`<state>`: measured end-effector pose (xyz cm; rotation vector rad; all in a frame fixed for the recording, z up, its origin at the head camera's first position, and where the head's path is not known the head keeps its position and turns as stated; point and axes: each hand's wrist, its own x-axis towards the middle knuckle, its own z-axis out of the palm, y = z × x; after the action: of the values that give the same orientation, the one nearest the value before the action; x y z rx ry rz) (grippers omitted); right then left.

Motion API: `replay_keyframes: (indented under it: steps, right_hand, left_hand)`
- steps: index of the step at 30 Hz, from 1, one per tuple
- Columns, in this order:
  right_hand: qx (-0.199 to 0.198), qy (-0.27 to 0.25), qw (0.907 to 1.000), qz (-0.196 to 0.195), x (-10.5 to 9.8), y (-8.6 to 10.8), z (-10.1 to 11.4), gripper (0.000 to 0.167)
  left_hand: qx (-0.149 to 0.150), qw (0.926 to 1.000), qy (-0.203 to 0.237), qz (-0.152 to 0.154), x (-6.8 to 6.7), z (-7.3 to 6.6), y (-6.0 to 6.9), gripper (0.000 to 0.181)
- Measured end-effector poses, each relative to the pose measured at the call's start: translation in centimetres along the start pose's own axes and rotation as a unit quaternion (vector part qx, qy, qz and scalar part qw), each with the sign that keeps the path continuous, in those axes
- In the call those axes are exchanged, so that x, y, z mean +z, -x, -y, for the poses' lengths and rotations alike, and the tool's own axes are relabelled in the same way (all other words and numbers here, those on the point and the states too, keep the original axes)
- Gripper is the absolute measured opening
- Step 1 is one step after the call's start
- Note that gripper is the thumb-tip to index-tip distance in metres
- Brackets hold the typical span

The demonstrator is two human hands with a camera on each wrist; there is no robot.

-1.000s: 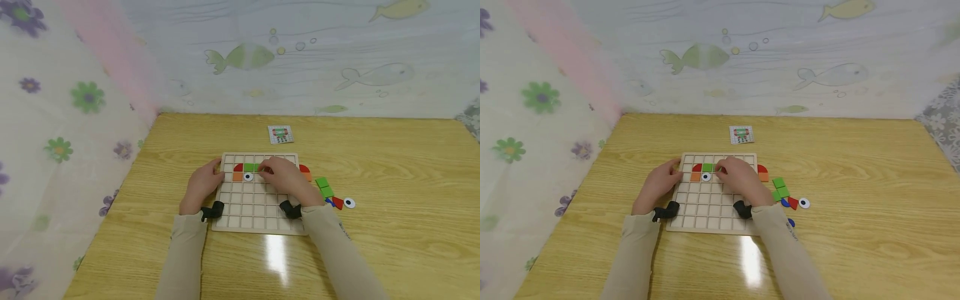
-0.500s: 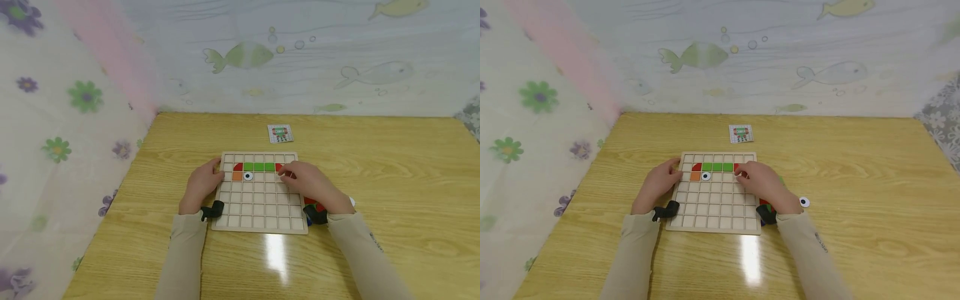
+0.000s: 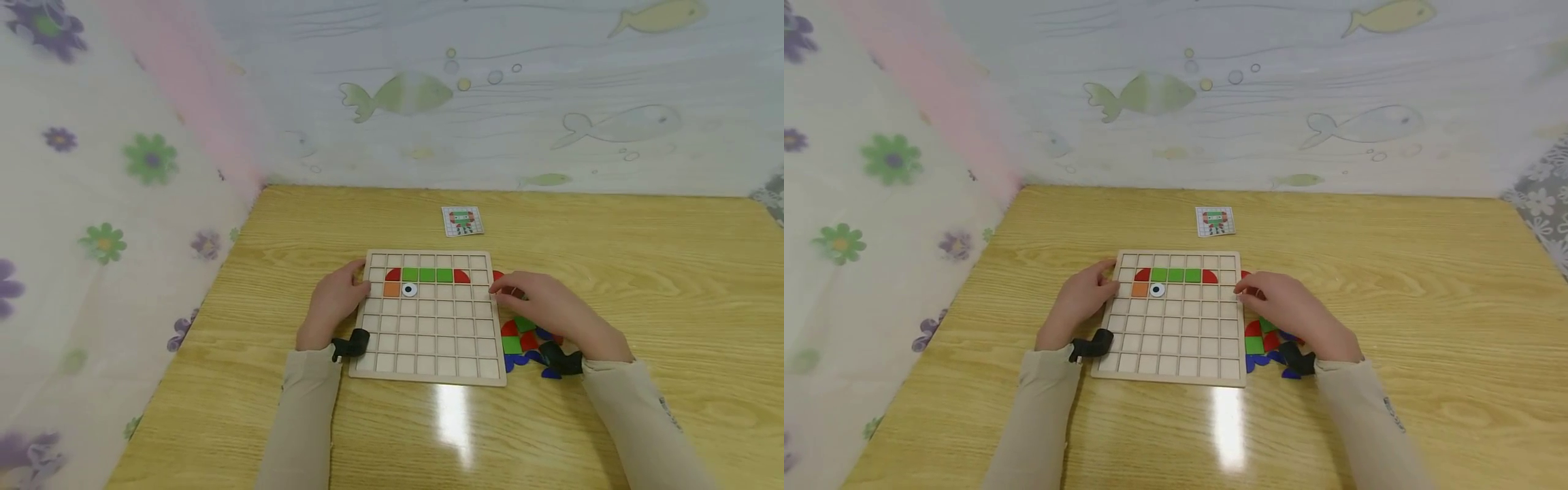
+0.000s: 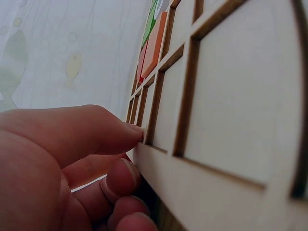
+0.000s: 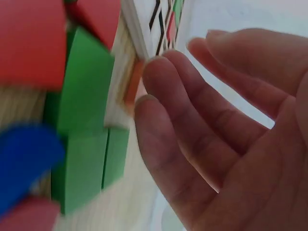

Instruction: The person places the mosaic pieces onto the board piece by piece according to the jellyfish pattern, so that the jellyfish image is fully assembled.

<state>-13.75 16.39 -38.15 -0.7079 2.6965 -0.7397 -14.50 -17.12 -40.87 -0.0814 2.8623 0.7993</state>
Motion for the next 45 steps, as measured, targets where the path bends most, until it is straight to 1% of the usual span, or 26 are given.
replay_keyframes:
  steps: [8, 12, 16, 19, 25, 29, 33, 37, 41, 45]
  right_hand:
    - [0.018, -0.007, 0.9998, 0.009, -1.0, 1.7, -1.8, 0.028]
    - [0.023, -0.012, 0.9994, 0.022, -1.6, 2.8, -3.2, 0.035]
    - [0.047, -0.011, 0.9982, 0.037, -2.3, 3.8, -4.3, 0.044]
    - [0.064, -0.006, 0.9967, 0.05, -2.8, 4.3, -5.1, 0.046]
    - [0.061, -0.014, 0.9935, 0.095, -3.7, 5.1, -6.7, 0.046]
    - [0.051, -0.029, 0.9921, 0.111, -3.8, 5.7, -7.2, 0.045]
    - [0.043, -0.041, 0.9909, 0.12, -3.6, 5.8, -7.2, 0.037]
    - [0.043, -0.024, 0.9925, 0.112, -3.6, 5.5, -7.1, 0.028]
    - [0.058, 0.0, 0.994, 0.093, -3.6, 5.3, -7.0, 0.024]
    - [0.069, 0.001, 0.9942, 0.083, -3.4, 5.0, -6.9, 0.02]
  left_hand:
    - [-0.002, 1.0, -0.001, 0.002, 0.0, -0.1, -0.1, 0.052]
    - [0.002, 1.0, 0.002, 0.002, 0.0, -0.1, -0.2, 0.053]
    - [-0.001, 1.0, 0.007, 0.002, -0.1, 0.1, -0.1, 0.053]
    - [-0.002, 1.0, 0.006, 0.0, -0.1, 0.3, 0.0, 0.053]
    - [0.0, 1.0, 0.004, -0.001, 0.1, 0.4, -0.1, 0.052]
    - [0.002, 1.0, 0.005, 0.002, 0.2, 0.3, -0.2, 0.052]
    - [0.002, 1.0, 0.003, 0.003, 0.1, 0.2, -0.2, 0.052]
    - [-0.001, 1.0, 0.001, 0.0, 0.1, 0.0, 0.0, 0.052]
    - [0.0, 1.0, 0.003, 0.0, 0.0, -0.1, 0.0, 0.052]
    - [0.003, 1.0, 0.0, 0.0, 0.0, 0.0, 0.0, 0.052]
